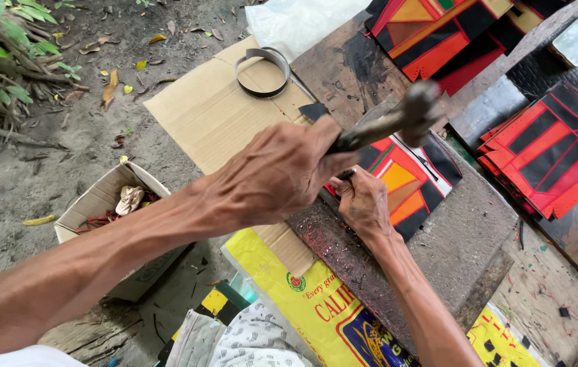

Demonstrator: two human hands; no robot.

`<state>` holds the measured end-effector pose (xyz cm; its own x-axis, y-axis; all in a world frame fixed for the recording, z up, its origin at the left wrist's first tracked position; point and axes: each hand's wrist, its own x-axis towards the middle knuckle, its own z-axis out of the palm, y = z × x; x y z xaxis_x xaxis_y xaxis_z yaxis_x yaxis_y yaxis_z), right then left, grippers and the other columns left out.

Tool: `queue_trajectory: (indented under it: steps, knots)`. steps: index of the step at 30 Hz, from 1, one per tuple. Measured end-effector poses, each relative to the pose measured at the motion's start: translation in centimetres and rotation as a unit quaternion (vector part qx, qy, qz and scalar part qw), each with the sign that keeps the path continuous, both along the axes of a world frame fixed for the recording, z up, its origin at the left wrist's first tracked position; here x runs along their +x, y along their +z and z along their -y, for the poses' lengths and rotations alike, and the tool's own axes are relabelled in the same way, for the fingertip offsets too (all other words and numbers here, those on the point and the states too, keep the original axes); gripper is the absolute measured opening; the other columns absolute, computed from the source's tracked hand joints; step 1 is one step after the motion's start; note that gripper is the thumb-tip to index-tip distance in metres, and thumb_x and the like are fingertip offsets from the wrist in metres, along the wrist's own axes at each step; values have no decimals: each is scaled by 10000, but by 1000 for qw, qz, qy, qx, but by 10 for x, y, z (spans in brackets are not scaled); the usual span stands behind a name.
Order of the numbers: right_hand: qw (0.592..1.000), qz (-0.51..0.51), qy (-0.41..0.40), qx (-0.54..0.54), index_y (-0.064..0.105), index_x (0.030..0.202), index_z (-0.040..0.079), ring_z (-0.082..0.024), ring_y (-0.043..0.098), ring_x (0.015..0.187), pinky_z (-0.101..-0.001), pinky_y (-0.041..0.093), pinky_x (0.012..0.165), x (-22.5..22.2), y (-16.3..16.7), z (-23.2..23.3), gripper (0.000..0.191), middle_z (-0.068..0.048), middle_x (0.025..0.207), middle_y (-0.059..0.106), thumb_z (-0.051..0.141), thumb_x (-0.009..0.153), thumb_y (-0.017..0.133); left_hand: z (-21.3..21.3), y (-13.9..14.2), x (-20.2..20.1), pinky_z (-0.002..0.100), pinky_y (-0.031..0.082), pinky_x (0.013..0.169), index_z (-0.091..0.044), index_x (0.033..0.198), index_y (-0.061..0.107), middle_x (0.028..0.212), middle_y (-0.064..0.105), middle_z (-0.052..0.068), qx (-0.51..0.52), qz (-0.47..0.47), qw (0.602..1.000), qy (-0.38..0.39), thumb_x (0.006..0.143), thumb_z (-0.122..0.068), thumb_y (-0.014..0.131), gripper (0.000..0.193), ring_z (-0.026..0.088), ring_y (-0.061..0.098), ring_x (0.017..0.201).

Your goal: The person hammers a small fastener along the edge of a colorful patchwork bag, holding a punch with one hand and striking it with a hammer. They then place the finished bag on a stack, pick up another bag, and repeat the hammering on its edge.

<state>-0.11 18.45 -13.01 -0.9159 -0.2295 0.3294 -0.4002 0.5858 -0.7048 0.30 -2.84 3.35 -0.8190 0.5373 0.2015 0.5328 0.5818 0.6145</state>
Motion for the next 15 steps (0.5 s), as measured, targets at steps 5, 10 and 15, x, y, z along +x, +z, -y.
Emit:
queue_trajectory:
  steps: [5, 10, 15]
  knots:
    - [999, -37, 1, 11, 601, 972, -2, -361, 658, 742, -409, 510, 654, -2, -11, -2, 90, -197, 834, 635, 47, 949, 672, -4, -4, 4, 451, 427, 464, 56, 1036, 475, 634, 540, 163, 125, -32, 991, -25, 1071, -243, 529, 306, 311, 586, 493]
    - [999, -31, -10, 24, 689, 1015, 28, -354, 677, 670, -429, 505, 603, -2, -17, -1, 147, -195, 735, 645, 122, 920, 749, 8, -9, 1, 534, 499, 595, 9, 998, 527, 655, 640, 217, -167, 100, 981, 7, 1016, -323, 540, 332, 415, 661, 608]
    - [993, 83, -76, -21, 676, 966, -8, -220, 703, 669, -371, 563, 619, -1, -17, -6, 152, -139, 735, 688, 137, 970, 724, 10, -14, 0, 542, 507, 640, 16, 1005, 547, 673, 645, 248, -146, 143, 978, 37, 1004, -399, 558, 415, 448, 673, 668]
